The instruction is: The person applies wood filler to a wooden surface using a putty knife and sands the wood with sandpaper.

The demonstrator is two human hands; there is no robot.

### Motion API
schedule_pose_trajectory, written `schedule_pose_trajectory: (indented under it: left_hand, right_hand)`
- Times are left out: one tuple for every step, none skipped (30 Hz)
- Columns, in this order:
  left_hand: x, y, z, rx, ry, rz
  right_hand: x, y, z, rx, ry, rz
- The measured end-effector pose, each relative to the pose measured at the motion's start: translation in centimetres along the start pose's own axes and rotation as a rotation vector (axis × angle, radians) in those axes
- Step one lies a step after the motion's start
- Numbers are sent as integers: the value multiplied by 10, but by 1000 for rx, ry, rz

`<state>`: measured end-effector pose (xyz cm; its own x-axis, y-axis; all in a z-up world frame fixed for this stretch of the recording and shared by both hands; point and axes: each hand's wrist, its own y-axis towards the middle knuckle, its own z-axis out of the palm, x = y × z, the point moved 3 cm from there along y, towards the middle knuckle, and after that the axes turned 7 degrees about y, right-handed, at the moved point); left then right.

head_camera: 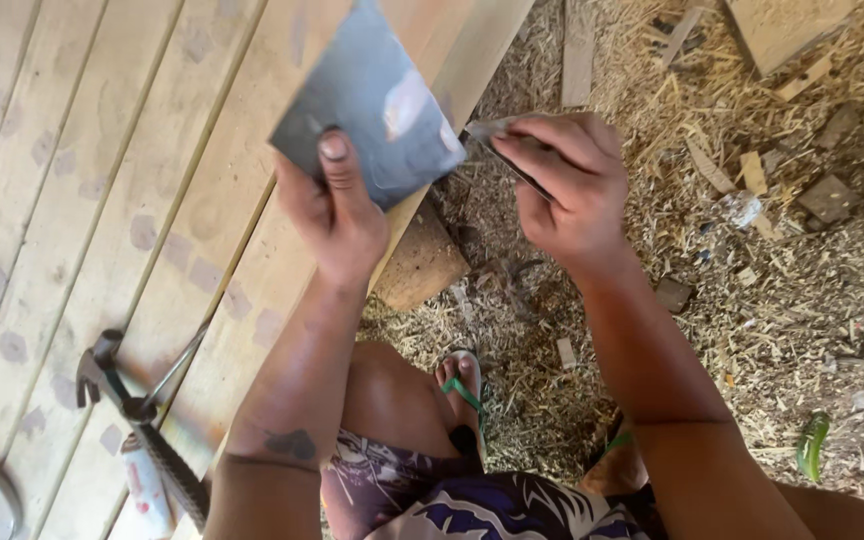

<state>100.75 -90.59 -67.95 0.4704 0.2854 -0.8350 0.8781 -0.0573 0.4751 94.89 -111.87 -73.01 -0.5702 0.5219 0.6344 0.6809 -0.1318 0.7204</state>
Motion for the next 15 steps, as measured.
schedule_pose_trajectory:
  left_hand:
    - [-1, -2, 3, 49, 42, 19]
    - [-2, -4, 6, 78, 80, 37]
    - [-3, -9, 7, 110, 123, 46]
    - [-3, -13, 9, 123, 162, 55]
    - [-2, -11, 14, 130, 160, 61]
    - [0, -9, 18, 138, 158, 68]
    - [2, -7, 19, 133, 133, 55]
    - [6, -4, 20, 128, 107, 41]
    - [13, -3, 19, 92, 130, 3]
    - [21, -1, 20, 56, 152, -36]
    - [31, 6, 21, 35, 167, -66]
    - [40, 14, 19, 32, 41, -110]
    - [46, 16, 14, 20, -85, -160]
    - [54, 19, 10, 8, -208, -212]
    - [62, 19, 5, -43, -219, -272]
  right_hand:
    - [5, 4, -12, -61, -33, -69]
    - [6, 10, -16, -31, -79, -129]
    - [6, 16, -17, 3, -119, -180]
    - [6, 19, -16, 37, -158, -231]
    - [2, 22, -13, 61, -170, -243]
    - [-1, 23, -9, 86, -181, -255]
    - [-7, 24, -5, 105, -193, -273]
    - [-17, 23, -4, 137, -174, -254]
    - [-24, 16, -2, 169, -150, -217]
    - [-35, 7, 0, 201, -125, -181]
    - [-56, 3, 3, 206, 22, -8]
    - [-82, 1, 7, 205, 174, 162]
    - [-110, -3, 7, 209, 332, 321]
    - [-138, -9, 2, 82, 500, 494]
    - [-168, -15, 4, -41, 689, 658]
